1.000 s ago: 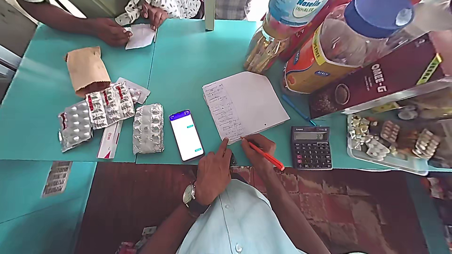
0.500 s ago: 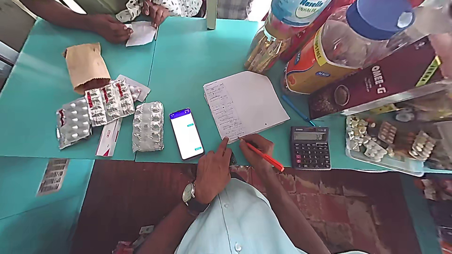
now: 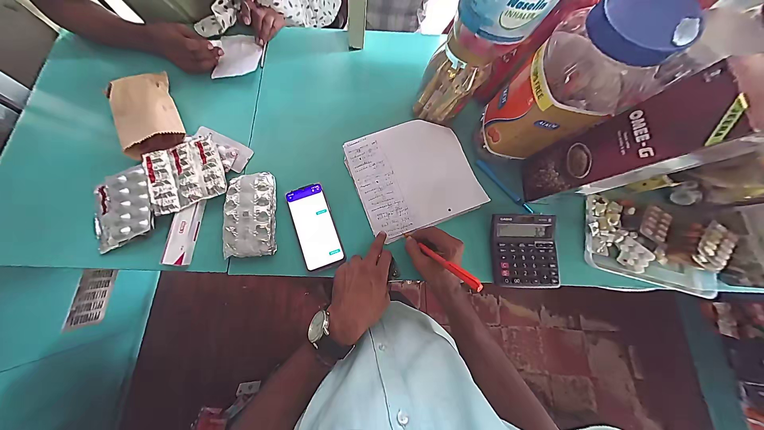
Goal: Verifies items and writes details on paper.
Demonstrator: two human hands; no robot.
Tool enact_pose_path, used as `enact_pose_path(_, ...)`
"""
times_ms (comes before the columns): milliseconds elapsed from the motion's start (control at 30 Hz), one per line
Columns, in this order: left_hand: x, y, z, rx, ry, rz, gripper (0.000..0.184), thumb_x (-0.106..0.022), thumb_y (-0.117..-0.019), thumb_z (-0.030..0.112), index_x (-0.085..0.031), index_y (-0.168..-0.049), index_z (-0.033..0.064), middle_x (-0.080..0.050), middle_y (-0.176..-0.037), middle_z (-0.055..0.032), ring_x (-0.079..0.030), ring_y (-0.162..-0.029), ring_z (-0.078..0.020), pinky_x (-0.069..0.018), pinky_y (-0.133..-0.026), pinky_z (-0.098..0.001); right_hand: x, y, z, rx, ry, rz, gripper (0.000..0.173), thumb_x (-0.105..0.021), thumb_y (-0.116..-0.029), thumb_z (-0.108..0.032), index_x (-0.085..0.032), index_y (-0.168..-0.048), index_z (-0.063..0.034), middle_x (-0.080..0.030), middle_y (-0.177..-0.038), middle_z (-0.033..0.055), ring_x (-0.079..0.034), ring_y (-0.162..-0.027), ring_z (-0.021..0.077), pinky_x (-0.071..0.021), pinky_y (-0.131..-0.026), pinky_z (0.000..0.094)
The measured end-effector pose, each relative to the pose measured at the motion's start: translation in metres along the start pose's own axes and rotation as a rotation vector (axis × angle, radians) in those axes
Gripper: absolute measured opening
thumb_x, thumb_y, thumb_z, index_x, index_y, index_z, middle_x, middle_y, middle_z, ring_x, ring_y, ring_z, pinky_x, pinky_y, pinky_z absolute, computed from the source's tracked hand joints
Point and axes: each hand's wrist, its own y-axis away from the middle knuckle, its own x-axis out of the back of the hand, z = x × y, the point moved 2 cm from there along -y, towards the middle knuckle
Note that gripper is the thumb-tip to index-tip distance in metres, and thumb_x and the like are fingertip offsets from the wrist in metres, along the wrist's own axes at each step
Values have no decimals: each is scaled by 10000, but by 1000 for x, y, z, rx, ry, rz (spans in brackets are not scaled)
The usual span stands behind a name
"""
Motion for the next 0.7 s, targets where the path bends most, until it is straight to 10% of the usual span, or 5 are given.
enact_pose_path(700,0,0,0,4,-17,-7,529,-656,-885,141,-567,-1406,132,-276,-1679,-8,-682,-989,-305,-557,-721,-466,1,1,1,-12,15,21,111,-675,-849,-88,-743,-816,-6,-711,-740,42,-640,-632,18,-546,-587,173)
